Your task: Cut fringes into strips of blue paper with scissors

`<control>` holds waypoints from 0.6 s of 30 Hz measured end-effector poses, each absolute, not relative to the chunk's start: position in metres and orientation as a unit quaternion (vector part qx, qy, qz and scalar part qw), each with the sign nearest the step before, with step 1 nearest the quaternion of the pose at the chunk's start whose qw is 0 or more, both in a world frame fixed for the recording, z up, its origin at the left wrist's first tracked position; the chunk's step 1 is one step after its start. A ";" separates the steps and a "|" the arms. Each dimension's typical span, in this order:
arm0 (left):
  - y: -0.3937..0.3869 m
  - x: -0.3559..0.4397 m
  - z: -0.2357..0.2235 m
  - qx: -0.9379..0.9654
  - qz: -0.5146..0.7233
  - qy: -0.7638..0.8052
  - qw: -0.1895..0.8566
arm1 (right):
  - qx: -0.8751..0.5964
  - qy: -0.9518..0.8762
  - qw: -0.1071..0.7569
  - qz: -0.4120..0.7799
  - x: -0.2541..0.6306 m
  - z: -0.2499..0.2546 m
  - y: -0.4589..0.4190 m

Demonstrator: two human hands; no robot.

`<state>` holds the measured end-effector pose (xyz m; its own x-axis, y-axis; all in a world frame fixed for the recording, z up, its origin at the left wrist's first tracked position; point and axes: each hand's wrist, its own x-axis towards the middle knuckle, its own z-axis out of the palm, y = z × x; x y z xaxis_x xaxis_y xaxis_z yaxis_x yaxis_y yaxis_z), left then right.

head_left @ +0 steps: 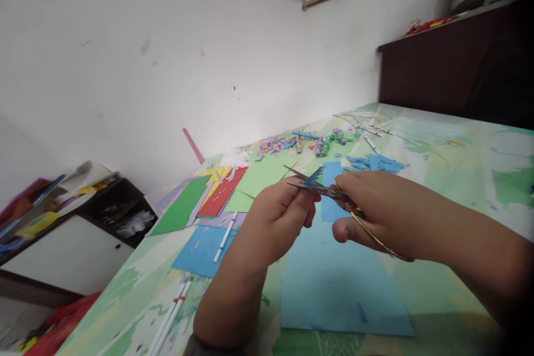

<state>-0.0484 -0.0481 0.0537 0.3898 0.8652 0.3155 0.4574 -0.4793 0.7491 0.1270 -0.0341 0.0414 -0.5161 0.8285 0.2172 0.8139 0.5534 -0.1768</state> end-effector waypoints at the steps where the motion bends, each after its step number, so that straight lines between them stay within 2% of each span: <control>1: -0.049 -0.049 0.055 0.777 0.351 0.428 0.300 | -0.470 -0.872 0.137 0.026 0.126 0.042 -0.034; 8: -0.052 -0.051 0.057 0.710 0.374 0.431 0.413 | -0.470 -0.873 0.130 0.021 0.123 0.042 -0.031; 18: -0.043 -0.064 0.049 0.633 0.367 0.327 0.598 | -0.469 -0.872 0.135 0.021 0.123 0.040 -0.029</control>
